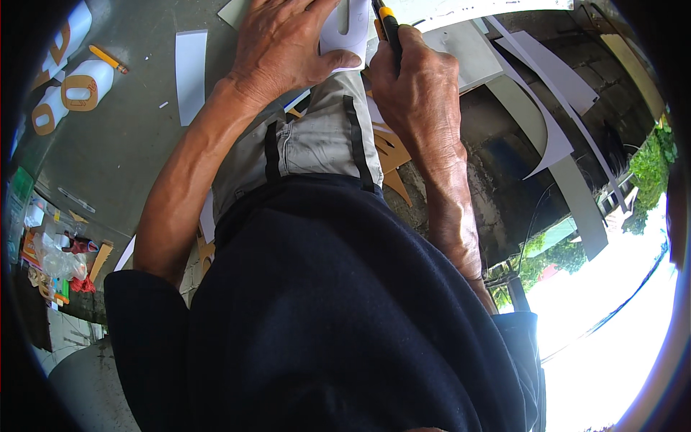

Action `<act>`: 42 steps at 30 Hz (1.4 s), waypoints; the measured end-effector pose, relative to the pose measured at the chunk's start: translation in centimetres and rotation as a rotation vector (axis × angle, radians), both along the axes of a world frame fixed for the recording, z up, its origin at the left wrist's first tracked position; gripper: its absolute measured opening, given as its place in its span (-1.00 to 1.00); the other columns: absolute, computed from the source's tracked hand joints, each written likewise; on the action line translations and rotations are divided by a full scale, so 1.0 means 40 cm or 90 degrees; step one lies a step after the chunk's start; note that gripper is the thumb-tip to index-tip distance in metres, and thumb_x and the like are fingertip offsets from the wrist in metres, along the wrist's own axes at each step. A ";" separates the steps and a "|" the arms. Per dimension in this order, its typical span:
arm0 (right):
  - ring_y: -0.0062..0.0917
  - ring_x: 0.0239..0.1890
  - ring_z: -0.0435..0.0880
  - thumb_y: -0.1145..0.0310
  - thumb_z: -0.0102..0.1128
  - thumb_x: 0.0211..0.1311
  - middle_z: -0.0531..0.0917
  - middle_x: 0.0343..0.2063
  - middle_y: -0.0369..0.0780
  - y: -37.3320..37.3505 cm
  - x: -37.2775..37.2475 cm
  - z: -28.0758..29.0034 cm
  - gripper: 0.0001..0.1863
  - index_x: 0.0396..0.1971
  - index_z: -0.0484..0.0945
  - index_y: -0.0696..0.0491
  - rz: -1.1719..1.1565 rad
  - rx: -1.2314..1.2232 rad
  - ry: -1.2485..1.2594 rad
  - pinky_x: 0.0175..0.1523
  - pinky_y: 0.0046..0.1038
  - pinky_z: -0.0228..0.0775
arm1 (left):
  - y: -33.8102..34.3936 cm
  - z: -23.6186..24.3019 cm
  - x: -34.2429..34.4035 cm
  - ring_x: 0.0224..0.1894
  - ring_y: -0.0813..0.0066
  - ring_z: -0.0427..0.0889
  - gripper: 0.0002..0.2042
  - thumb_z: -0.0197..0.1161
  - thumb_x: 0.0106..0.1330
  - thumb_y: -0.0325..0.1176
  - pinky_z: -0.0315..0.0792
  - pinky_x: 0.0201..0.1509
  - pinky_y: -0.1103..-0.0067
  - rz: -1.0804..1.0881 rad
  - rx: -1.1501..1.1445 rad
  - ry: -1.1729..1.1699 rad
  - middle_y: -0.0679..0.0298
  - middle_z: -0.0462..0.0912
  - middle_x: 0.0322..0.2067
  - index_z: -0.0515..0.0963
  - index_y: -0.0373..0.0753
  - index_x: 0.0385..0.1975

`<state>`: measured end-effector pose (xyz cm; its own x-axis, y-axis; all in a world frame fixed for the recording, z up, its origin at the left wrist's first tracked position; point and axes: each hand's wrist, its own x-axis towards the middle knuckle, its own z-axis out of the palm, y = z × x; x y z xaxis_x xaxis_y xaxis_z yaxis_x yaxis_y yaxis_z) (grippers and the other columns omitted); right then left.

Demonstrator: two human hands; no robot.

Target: Cutting out oval-shaped letter components from a white sheet material using a utility knife.

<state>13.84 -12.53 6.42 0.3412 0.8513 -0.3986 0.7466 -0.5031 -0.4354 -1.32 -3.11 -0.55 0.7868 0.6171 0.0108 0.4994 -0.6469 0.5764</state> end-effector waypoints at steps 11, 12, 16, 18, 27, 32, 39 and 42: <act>0.00 -0.55 0.73 0.39 0.19 0.38 0.64 -0.63 0.10 -0.019 -0.016 -0.004 -0.75 -0.42 0.49 0.28 -0.005 -0.015 -0.017 -0.42 -0.07 0.58 | -0.001 -0.010 0.001 0.59 -0.08 0.03 0.01 0.48 0.05 0.18 -0.15 0.62 -0.04 -0.006 0.027 0.032 -0.03 0.24 0.48 0.30 -0.41 0.42; 0.00 -0.55 0.73 0.40 0.19 0.38 0.64 -0.64 0.09 -0.021 -0.017 -0.004 -0.75 -0.42 0.49 0.28 0.000 -0.002 -0.015 -0.42 -0.07 0.58 | -0.001 -0.009 -0.002 0.59 -0.08 0.03 0.01 0.44 0.07 0.22 -0.15 0.62 -0.03 -0.009 0.017 0.026 -0.03 0.24 0.48 0.29 -0.41 0.42; 0.00 -0.56 0.73 0.39 0.19 0.38 0.64 -0.66 0.07 -0.020 -0.014 -0.008 -0.74 -0.43 0.50 0.28 0.006 0.009 -0.006 -0.42 -0.09 0.57 | -0.002 -0.011 -0.004 0.59 -0.07 0.03 0.02 0.45 0.07 0.23 -0.15 0.62 -0.02 0.003 -0.001 0.000 -0.02 0.23 0.49 0.29 -0.41 0.42; 0.01 -0.55 0.72 0.39 0.18 0.37 0.64 -0.66 0.07 -0.017 -0.009 -0.007 -0.75 -0.43 0.50 0.29 -0.006 -0.001 0.006 -0.42 -0.09 0.57 | -0.002 -0.012 -0.001 0.59 -0.06 0.03 0.02 0.45 0.07 0.22 -0.15 0.62 -0.02 0.008 0.001 -0.008 -0.02 0.23 0.49 0.29 -0.40 0.42; 0.04 -0.54 0.71 0.39 0.16 0.34 0.63 -0.65 0.12 -0.033 0.008 0.015 -0.77 -0.39 0.53 0.29 -0.071 0.043 0.030 -0.36 -0.07 0.53 | -0.001 -0.008 0.000 0.60 -0.03 0.02 0.02 0.55 0.00 0.07 -0.15 0.63 0.01 -0.001 0.006 0.026 0.03 0.21 0.51 0.27 -0.36 0.44; 0.03 -0.53 0.71 0.38 0.16 0.35 0.63 -0.64 0.12 -0.019 -0.001 0.002 -0.76 -0.39 0.52 0.29 -0.070 0.053 0.018 -0.36 -0.06 0.53 | -0.004 -0.005 0.004 0.60 -0.02 0.03 0.02 0.57 -0.03 0.00 -0.14 0.64 0.02 0.004 -0.025 0.009 0.04 0.22 0.50 0.27 -0.35 0.44; 0.05 -0.53 0.71 0.37 0.17 0.35 0.63 -0.65 0.10 -0.021 -0.005 -0.006 -0.76 -0.40 0.51 0.27 -0.054 0.038 0.021 -0.38 -0.04 0.53 | -0.004 -0.006 0.001 0.60 -0.01 0.02 0.05 0.59 -0.07 0.01 -0.14 0.64 0.01 0.002 -0.012 0.010 0.04 0.21 0.50 0.26 -0.34 0.45; 0.05 -0.54 0.71 0.37 0.18 0.35 0.63 -0.65 0.10 -0.024 0.000 -0.009 -0.76 -0.40 0.51 0.27 -0.044 0.035 0.013 -0.39 -0.05 0.53 | -0.004 -0.006 0.001 0.60 -0.02 0.02 0.05 0.59 -0.06 0.02 -0.15 0.64 0.01 0.003 -0.011 0.017 0.04 0.21 0.50 0.25 -0.34 0.45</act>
